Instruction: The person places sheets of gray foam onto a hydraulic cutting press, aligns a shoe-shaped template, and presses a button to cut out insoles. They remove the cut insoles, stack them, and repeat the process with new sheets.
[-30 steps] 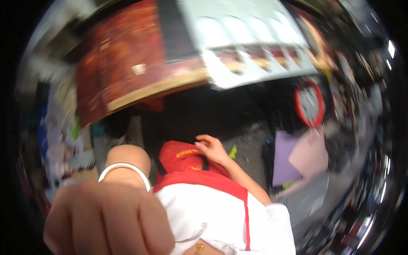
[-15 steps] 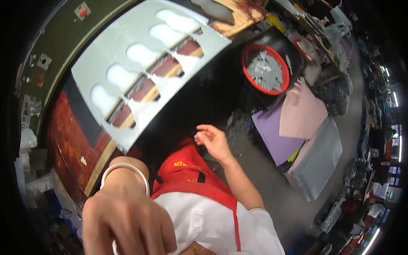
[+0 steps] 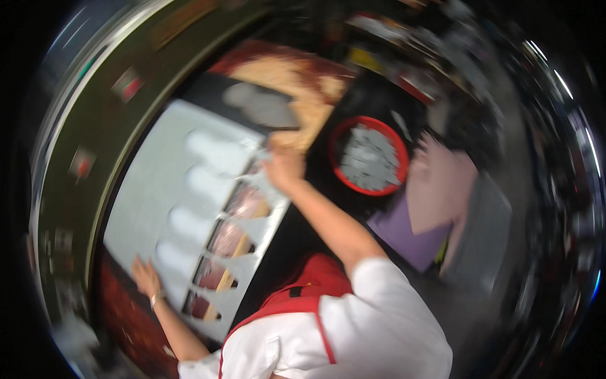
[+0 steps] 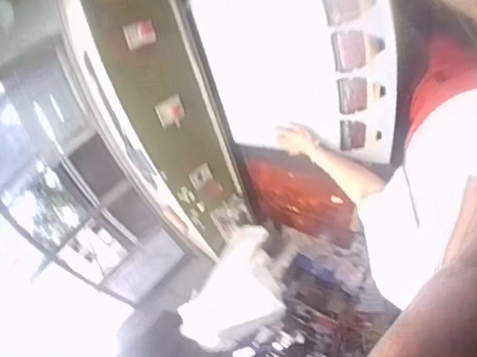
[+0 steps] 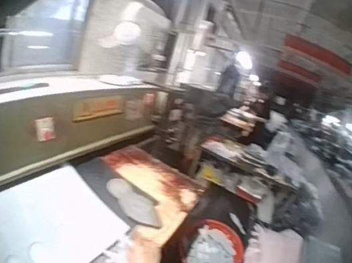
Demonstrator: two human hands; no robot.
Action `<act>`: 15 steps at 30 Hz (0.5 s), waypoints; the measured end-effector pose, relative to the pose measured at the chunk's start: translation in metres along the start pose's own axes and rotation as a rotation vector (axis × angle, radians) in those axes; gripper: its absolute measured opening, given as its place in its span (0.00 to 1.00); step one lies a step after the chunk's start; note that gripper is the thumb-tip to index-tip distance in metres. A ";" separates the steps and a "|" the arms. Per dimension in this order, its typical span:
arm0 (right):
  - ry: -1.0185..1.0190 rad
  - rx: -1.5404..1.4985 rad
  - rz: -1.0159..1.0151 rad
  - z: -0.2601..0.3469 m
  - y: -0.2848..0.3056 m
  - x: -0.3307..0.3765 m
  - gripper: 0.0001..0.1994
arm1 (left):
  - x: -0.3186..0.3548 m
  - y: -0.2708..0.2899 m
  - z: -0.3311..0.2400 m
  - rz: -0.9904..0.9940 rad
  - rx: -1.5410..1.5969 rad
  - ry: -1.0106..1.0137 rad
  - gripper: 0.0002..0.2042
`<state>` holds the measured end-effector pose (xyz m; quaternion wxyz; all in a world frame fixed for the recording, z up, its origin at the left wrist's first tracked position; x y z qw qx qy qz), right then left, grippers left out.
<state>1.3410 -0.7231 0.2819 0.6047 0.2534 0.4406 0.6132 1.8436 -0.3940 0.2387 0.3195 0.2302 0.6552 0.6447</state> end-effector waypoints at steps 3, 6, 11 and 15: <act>-0.014 -0.066 0.091 -0.005 -0.001 -0.010 0.14 | 0.000 -0.019 0.009 0.043 -0.006 0.052 0.32; 0.220 -0.235 -0.108 -0.002 0.045 0.013 0.12 | 0.045 -0.008 0.001 0.062 -0.047 0.086 0.31; 0.002 -0.105 0.116 -0.072 0.065 0.020 0.10 | 0.116 0.030 -0.063 -0.165 -0.638 -0.293 0.26; 0.257 -0.186 -0.242 -0.057 0.081 -0.046 0.27 | 0.119 0.037 -0.084 -0.232 -0.771 -0.339 0.26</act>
Point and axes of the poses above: each hand's wrist, its own x-axis away from the middle knuckle, its own y-axis out of the back of the hand, z = x × y, the point moved 9 cm from there along -x, towards the middle knuckle, and after that the axes turned 1 degree about -x, right-handed, at the moved point
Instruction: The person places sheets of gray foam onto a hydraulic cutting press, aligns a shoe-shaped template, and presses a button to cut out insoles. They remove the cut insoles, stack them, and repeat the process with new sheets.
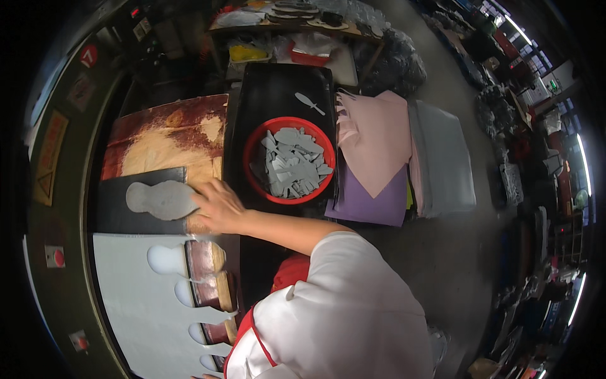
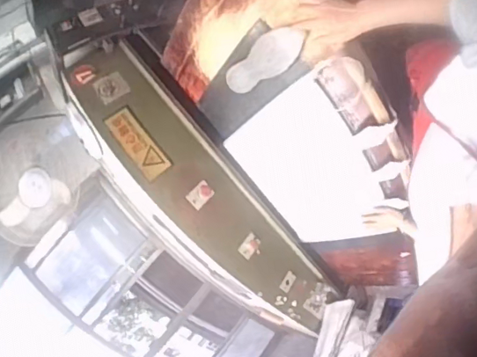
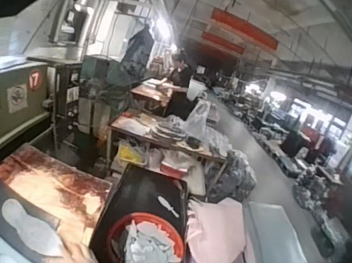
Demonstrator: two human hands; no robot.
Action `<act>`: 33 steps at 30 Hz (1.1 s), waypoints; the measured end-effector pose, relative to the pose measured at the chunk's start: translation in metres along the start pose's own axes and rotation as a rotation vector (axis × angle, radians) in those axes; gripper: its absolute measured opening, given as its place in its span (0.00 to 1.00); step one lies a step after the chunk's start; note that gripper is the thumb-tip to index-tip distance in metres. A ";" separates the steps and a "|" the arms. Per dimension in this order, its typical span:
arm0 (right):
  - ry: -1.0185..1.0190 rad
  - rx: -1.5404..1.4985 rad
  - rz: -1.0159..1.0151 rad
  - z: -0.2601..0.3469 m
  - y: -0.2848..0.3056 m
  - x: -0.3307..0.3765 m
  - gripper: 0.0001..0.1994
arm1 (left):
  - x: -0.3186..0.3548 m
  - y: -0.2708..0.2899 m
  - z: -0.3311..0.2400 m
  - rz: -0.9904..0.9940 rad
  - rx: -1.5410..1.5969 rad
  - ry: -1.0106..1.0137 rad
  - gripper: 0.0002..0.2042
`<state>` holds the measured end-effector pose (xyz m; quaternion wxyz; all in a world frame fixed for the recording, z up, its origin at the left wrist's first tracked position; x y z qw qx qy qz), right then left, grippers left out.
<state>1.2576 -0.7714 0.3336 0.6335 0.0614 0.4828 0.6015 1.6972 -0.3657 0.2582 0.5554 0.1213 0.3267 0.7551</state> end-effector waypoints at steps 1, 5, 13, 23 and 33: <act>0.016 -0.009 0.037 -0.005 -0.015 -0.017 0.34 | -0.004 -0.001 0.001 0.008 0.022 0.019 0.26; -0.073 -0.092 0.559 -0.042 -0.082 -0.042 0.40 | -0.001 -0.020 0.010 0.097 0.190 0.096 0.26; 0.228 -0.089 0.683 -0.034 -0.128 -0.063 0.49 | 0.007 -0.051 0.013 0.519 0.519 0.221 0.29; 0.064 -0.475 0.594 0.018 -0.118 -0.093 0.45 | -0.024 0.010 0.045 0.092 0.895 0.500 0.21; -0.074 -1.168 1.017 0.286 -0.192 0.038 0.48 | -0.018 0.007 0.064 -0.022 1.095 0.681 0.30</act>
Point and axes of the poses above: each hand's wrist, its own x-axis away from the middle knuckle, its own y-axis out of the back of the hand, z = x × y, the point moved 9 cm from there along -x, towards the middle knuckle, and after that the axes turned 1 degree about -x, right-handed, at the moved point
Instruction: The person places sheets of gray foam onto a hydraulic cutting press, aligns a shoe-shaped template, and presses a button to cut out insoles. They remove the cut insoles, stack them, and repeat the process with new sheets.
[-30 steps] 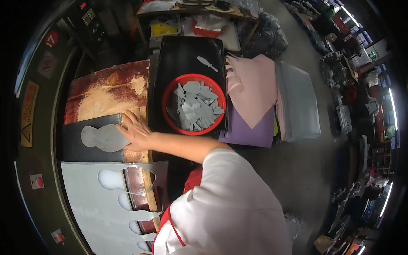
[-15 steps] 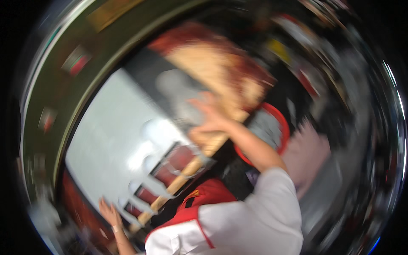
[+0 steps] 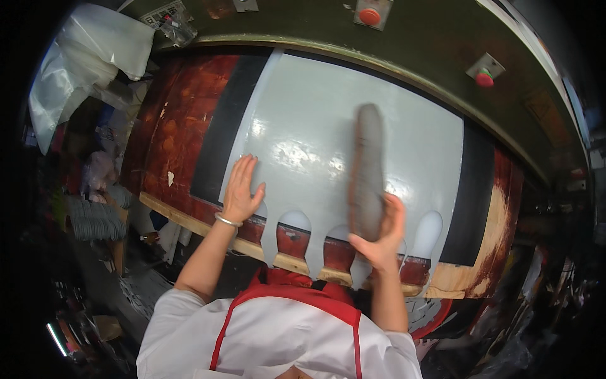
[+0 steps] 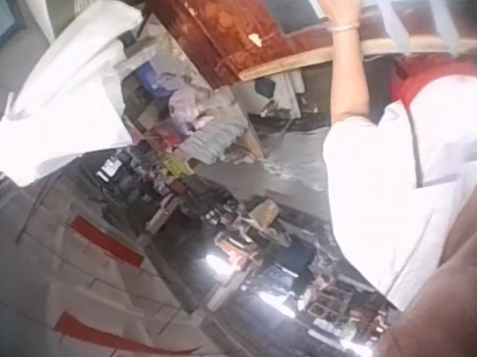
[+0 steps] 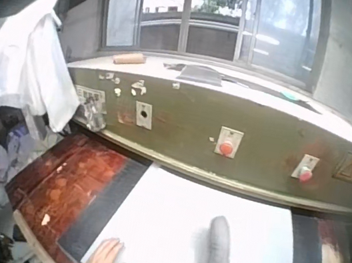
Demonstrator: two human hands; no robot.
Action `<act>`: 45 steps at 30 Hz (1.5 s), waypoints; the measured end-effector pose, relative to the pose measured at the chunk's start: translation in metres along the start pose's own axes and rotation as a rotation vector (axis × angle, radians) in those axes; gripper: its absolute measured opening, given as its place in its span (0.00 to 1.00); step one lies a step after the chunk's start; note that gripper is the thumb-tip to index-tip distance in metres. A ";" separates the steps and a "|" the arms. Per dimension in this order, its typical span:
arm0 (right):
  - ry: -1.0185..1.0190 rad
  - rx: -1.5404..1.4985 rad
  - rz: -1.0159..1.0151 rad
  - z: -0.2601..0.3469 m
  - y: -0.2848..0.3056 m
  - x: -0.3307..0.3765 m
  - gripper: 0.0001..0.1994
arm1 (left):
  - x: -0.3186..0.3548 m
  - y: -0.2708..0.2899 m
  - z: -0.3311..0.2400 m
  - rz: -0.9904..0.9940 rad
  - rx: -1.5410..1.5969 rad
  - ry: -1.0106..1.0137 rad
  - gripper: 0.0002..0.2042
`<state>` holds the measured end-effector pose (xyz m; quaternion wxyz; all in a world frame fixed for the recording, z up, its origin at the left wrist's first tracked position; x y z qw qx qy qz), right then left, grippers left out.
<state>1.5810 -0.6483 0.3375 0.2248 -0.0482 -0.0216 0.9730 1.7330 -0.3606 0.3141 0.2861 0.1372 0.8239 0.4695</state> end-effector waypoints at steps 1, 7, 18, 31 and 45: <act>0.009 -0.008 0.061 -0.005 -0.035 -0.016 0.48 | 0.000 0.002 0.001 -0.026 0.036 -0.010 0.30; 0.203 0.683 0.139 -0.018 -0.187 -0.058 0.39 | 0.003 -0.004 0.016 -0.049 0.094 0.045 0.28; 0.276 0.830 0.203 -0.044 -0.216 -0.083 0.53 | -0.030 -0.015 0.037 0.005 0.173 0.108 0.29; 0.391 1.153 -0.972 0.093 0.167 -0.229 0.38 | -0.096 0.002 0.088 -0.151 0.084 0.438 0.05; 0.380 1.048 -0.724 0.040 0.150 -0.199 0.38 | -0.158 -0.041 0.101 -0.105 -0.007 0.420 0.12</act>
Point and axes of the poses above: each hand's wrist, its own x-axis away from the middle knuckle, its own y-axis out of the back of the hand, z = x × y, the point moved 9 cm from there along -x, towards the middle knuckle, and after that the axes turned 1 degree about -x, right-handed, at the moved point
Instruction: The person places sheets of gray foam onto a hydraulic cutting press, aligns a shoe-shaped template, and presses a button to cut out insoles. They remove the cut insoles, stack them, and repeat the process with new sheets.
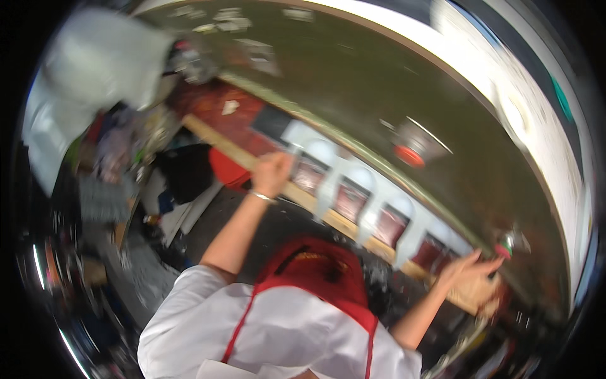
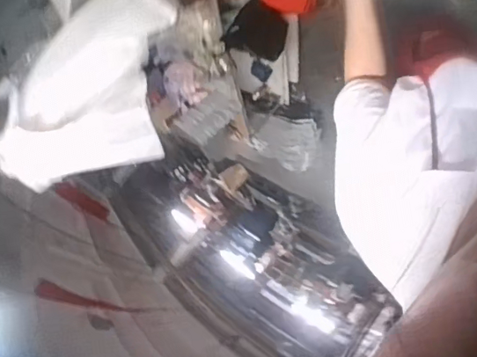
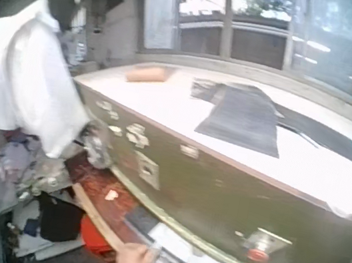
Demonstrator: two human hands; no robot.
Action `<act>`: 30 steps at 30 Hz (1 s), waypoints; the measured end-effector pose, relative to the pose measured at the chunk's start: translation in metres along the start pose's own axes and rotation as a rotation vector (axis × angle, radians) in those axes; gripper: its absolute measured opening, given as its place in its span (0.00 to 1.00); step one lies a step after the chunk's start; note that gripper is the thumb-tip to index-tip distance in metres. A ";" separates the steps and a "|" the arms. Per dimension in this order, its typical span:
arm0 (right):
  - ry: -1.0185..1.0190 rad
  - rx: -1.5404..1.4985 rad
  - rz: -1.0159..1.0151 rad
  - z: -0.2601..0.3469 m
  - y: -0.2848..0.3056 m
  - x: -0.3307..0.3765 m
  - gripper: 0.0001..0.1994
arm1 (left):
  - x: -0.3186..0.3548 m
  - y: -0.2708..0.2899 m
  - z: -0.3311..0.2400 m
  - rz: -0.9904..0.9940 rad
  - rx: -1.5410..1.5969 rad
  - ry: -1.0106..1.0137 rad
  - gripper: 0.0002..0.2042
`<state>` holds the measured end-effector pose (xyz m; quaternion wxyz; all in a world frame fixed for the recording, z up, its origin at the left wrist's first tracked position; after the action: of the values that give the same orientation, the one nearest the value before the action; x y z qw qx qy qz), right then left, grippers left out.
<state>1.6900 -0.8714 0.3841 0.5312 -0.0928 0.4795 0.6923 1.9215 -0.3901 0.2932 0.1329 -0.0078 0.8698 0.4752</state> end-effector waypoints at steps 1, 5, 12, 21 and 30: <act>-0.032 -0.088 0.074 0.000 -0.004 0.029 0.34 | 0.004 0.003 -0.002 -0.047 0.071 -0.050 0.11; 0.197 -0.032 0.471 0.014 -0.037 0.119 0.14 | 0.007 -0.004 -0.002 -0.113 0.074 -0.055 0.09; -0.156 -0.244 0.669 -0.022 -0.034 0.134 0.12 | 0.025 0.004 0.001 -0.086 0.142 -0.025 0.13; 0.329 -0.025 0.249 0.135 -0.026 0.103 0.13 | 0.112 0.046 0.018 0.032 0.099 -0.033 0.16; 0.276 -0.202 0.970 0.274 -0.093 0.249 0.53 | 0.184 0.080 0.025 0.037 -0.133 -0.095 0.12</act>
<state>1.7669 -0.5040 0.3160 0.0690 -0.0009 0.4638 0.8833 1.7385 -0.3053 0.3023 0.1642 0.0221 0.8290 0.5341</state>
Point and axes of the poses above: each hand's wrist, its own x-axis away from the middle knuckle, its own y-axis out of the back of the hand, z = x × y, the point moved 9 cm from there along -x, towards the middle knuckle, and after that the axes turned 1 degree about -x, right-handed, at the moved point
